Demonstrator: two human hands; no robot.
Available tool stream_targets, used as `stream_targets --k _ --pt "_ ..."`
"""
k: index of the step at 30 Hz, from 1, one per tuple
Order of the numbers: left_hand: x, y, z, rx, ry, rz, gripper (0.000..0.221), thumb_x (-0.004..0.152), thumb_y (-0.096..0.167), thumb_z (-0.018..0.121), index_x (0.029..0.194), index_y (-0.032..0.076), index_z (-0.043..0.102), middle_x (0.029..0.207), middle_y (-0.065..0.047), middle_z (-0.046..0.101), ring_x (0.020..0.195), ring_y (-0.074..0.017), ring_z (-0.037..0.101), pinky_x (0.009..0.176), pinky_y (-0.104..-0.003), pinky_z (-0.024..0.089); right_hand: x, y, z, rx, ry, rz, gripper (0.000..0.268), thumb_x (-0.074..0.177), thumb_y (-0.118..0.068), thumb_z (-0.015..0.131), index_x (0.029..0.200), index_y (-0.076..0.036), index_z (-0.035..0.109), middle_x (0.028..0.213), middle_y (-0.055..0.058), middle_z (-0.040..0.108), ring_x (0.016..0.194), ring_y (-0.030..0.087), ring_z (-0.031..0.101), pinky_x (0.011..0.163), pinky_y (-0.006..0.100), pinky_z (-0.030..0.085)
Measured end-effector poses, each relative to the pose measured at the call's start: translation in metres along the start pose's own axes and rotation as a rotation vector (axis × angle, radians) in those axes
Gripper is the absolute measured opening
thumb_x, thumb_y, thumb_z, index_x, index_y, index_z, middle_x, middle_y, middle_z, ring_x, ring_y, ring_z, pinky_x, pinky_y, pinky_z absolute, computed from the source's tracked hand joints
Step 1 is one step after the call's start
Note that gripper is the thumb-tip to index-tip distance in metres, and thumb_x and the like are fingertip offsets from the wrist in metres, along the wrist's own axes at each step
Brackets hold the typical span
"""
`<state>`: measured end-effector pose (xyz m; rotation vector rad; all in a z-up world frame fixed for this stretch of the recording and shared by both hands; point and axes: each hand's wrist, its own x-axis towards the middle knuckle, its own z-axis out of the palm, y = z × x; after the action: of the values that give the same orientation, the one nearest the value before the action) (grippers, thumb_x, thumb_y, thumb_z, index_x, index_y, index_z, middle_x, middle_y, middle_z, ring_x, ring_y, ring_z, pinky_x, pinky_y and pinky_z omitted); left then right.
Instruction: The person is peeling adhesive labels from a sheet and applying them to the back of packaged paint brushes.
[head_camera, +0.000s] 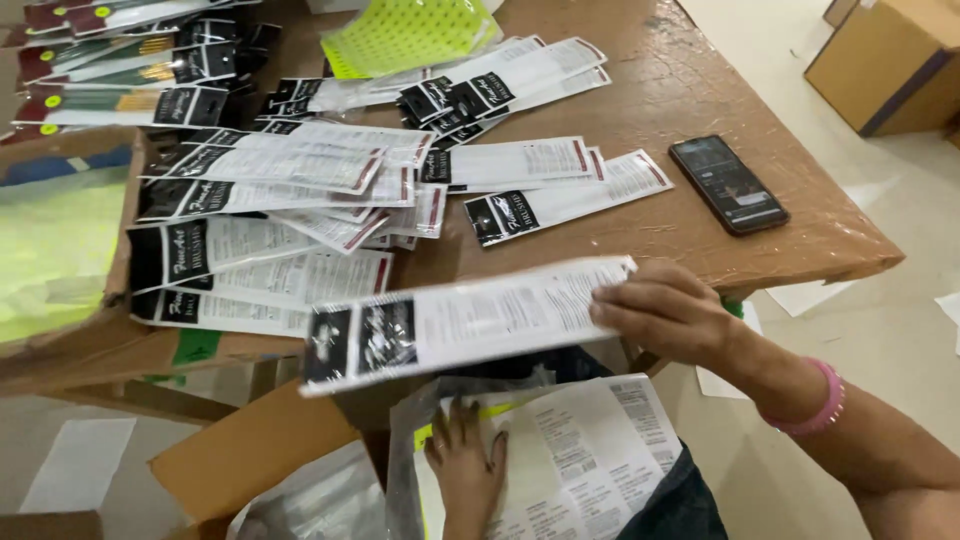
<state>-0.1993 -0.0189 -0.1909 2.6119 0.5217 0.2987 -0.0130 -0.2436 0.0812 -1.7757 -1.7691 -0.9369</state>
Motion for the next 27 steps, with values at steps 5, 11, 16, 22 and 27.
stream_targets --k 5,11,16,22,27 --pt "0.0 0.004 0.0 0.006 0.039 0.059 0.068 0.086 0.042 0.068 0.145 0.012 0.051 0.157 -0.011 0.041 0.141 -0.0434 0.027 0.109 -0.065 0.022 0.113 0.048 0.079 -0.1 0.05 -0.169 0.049 0.079 -0.007 0.075 0.127 0.001 0.069 0.123 0.011 0.067 0.104 0.027 0.063 0.092 0.038 0.056" --pt "-0.005 0.005 -0.014 -0.033 -0.012 0.018 0.059 0.087 0.037 0.07 0.139 0.015 0.055 0.149 -0.005 0.049 0.142 -0.0426 0.028 0.112 -0.065 0.021 0.161 0.078 0.206 -0.064 -0.093 -0.074 0.064 0.086 -0.041 0.075 0.132 0.001 0.061 0.131 0.017 0.063 0.117 0.036 0.061 0.104 0.045 0.049" --pt "0.001 -0.003 -0.008 -0.099 0.084 0.065 0.063 0.084 0.037 0.072 0.137 0.009 0.053 0.145 -0.013 0.049 0.138 -0.0416 0.034 0.11 -0.059 0.026 0.091 0.1 0.145 0.084 -0.153 0.182 0.049 0.095 -0.036 0.071 0.131 -0.004 0.064 0.132 0.018 0.065 0.123 0.037 0.06 0.108 0.045 0.046" --pt "0.007 -0.007 0.001 -0.066 0.125 0.094 0.063 0.083 0.035 0.071 0.136 0.006 0.055 0.14 -0.015 0.055 0.133 -0.0389 0.044 0.107 -0.054 0.036 -0.029 0.113 0.08 0.008 -0.395 0.505 0.048 0.095 -0.039 0.072 0.126 -0.003 0.068 0.126 0.02 0.066 0.117 0.04 0.06 0.102 0.047 0.047" --pt "-0.001 0.011 -0.008 -0.025 0.138 0.131 0.055 0.085 0.032 0.071 0.134 0.007 0.061 0.133 -0.014 0.059 0.13 -0.0398 0.046 0.107 -0.054 0.037 -0.029 0.077 0.054 0.128 -0.536 0.531 0.05 0.091 -0.039 0.073 0.125 -0.003 0.069 0.125 0.019 0.064 0.117 0.04 0.059 0.104 0.046 0.047"
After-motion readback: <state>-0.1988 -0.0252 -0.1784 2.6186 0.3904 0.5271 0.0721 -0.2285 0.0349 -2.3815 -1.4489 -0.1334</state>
